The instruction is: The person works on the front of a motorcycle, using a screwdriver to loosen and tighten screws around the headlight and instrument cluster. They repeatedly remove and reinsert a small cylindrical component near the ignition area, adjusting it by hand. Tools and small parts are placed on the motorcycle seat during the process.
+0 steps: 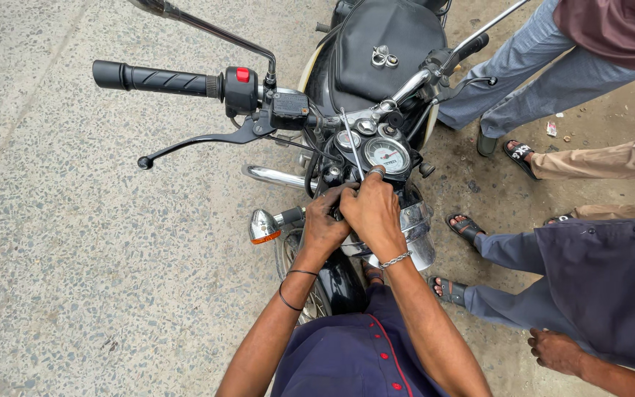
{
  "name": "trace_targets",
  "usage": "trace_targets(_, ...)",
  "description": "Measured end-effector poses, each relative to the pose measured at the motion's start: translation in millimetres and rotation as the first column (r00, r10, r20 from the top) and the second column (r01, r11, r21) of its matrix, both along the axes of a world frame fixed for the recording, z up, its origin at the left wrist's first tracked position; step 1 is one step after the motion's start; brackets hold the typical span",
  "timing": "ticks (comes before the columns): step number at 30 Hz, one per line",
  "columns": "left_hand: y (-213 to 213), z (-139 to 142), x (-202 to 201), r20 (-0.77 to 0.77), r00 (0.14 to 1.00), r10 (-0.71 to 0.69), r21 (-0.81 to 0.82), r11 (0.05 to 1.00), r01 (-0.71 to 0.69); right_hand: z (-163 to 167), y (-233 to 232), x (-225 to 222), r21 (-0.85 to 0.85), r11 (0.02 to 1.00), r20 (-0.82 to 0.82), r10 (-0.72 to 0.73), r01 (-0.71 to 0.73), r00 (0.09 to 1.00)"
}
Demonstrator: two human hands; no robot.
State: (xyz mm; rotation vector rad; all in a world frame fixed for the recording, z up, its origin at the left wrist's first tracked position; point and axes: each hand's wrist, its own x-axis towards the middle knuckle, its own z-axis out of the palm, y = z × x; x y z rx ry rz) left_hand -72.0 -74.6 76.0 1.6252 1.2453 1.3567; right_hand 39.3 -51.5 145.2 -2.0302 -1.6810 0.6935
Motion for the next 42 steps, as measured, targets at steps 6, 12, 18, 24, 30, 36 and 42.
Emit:
trace_targets(6, 1, -10, 1, -0.068, 0.998, 0.0, 0.114, 0.993, 0.007, 0, 0, 2, -0.019, 1.0, 0.009, 0.013, -0.013, 1.0)
trace_targets(12, 4, -18, 1, -0.062, 0.998, 0.016, 0.101, 0.995, -0.01, -6, 2, 10, -0.096, 0.993, 0.028, 0.067, -0.064, 0.997)
trace_targets(18, -2, -8, 4, 0.045, 0.999, 0.024, -0.056, 0.998, -0.021, -13, -20, 36, -0.028, 0.996, -0.322, 0.071, -0.084, 0.944)
trace_targets(24, -8, 10, 13, 0.083, 0.994, 0.066, -0.103, 0.993, -0.057, -9, -45, 88, -0.103, 0.989, -0.754, -0.009, -0.105, 0.656)
trace_targets(30, -6, 14, 26, -0.023, 0.975, 0.219, -0.145, 0.965, -0.22, 1, -12, 127, 0.042, 0.998, -0.658, -0.01, 0.05, 0.753)
trace_targets(36, -6, 5, 24, 0.02, 0.977, 0.212, -0.126, 0.97, -0.208, 24, 92, 158, 0.165, 0.986, -0.428, 0.079, -0.008, 0.9)
trace_targets(42, -6, 6, 22, 0.02, 0.976, 0.215, -0.072, 0.974, -0.213, 32, 196, 161, 0.196, 0.976, -0.209, 0.139, -0.098, 0.968)
